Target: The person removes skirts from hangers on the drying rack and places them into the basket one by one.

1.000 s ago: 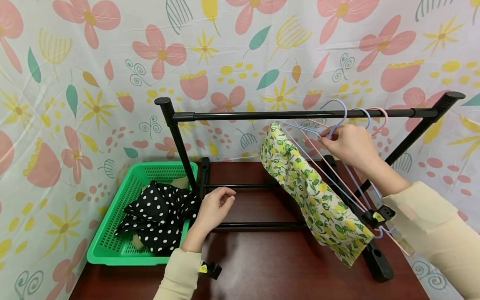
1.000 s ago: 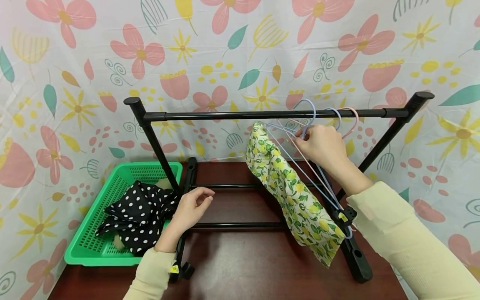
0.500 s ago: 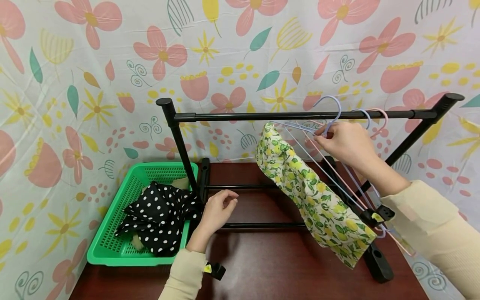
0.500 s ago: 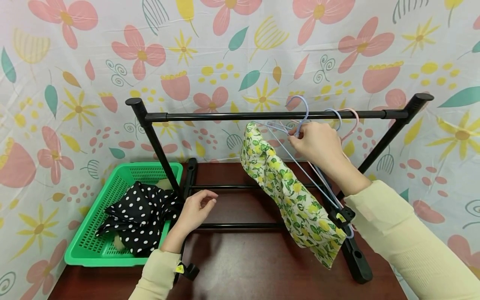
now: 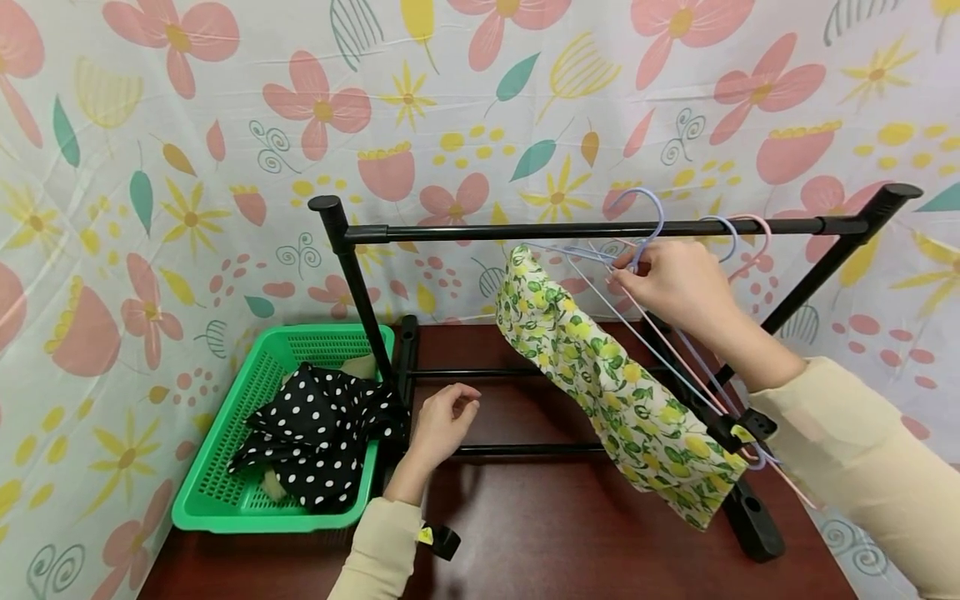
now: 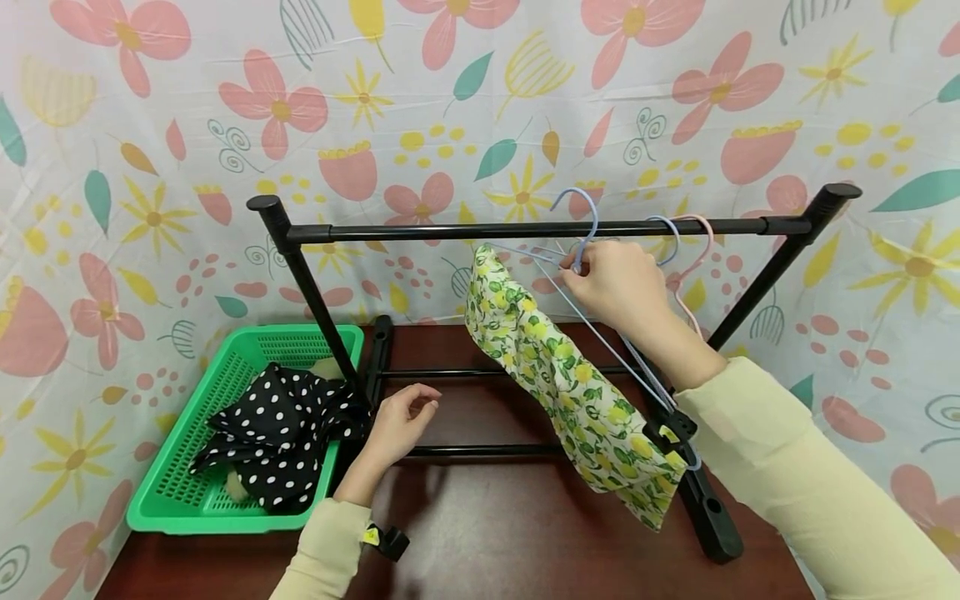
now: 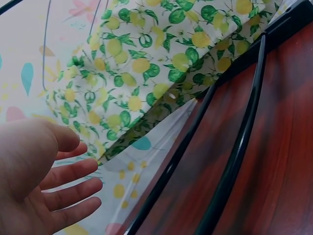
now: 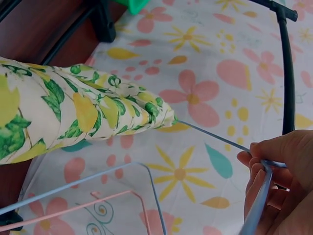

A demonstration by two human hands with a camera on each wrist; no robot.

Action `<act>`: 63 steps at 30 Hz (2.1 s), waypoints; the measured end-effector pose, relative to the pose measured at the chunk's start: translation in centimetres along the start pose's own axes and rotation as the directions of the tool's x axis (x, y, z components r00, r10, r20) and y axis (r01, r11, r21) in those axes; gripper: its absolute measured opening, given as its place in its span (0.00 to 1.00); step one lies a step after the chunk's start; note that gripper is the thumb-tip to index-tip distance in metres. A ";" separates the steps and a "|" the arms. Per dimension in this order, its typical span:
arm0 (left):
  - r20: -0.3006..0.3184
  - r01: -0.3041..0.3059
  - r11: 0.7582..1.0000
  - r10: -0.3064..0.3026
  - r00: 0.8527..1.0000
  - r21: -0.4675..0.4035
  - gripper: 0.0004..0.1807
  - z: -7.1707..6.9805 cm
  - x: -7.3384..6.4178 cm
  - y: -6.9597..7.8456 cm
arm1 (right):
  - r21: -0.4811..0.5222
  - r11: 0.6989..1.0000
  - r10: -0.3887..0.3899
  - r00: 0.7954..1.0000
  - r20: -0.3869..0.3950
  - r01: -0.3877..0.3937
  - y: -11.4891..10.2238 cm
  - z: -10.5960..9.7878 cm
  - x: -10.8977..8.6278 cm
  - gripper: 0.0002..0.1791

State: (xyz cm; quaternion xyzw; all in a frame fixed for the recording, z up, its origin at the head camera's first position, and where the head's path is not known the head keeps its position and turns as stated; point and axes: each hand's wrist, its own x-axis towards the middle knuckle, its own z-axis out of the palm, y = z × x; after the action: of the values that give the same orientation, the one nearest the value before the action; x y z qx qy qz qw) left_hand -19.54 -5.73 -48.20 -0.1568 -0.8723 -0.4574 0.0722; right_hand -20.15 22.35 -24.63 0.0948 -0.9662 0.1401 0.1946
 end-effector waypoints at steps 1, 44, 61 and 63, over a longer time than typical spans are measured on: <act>0.009 0.009 1.000 -0.008 1.000 -0.010 0.06 0.3 0.1 0.0 | 0.002 1.000 0.005 1.000 0.002 -0.005 0.0 0.0 0.0 0.11; 0.353 0.468 0.550 -0.308 0.883 -0.691 0.26 7.8 3.0 0.3 | 0.032 0.999 -0.039 0.999 -0.031 0.040 -2.5 0.7 0.7 0.08; 0.452 0.490 0.114 -0.251 0.856 -0.864 0.44 9.4 2.9 1.2 | 0.037 0.996 -0.083 0.996 -0.039 0.084 -3.2 0.8 0.8 0.09; 0.455 0.494 0.112 -0.257 0.852 -0.862 0.44 9.6 2.7 1.3 | 0.043 0.995 -0.087 0.995 -0.047 0.089 -3.1 0.9 0.8 0.08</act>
State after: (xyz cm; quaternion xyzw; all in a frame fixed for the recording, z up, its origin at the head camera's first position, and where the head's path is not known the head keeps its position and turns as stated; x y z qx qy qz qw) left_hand -21.47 3.39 -51.95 0.0172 -0.4100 -0.8789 -0.2433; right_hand -20.42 19.08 -24.35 0.1383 -0.9531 0.1551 0.2199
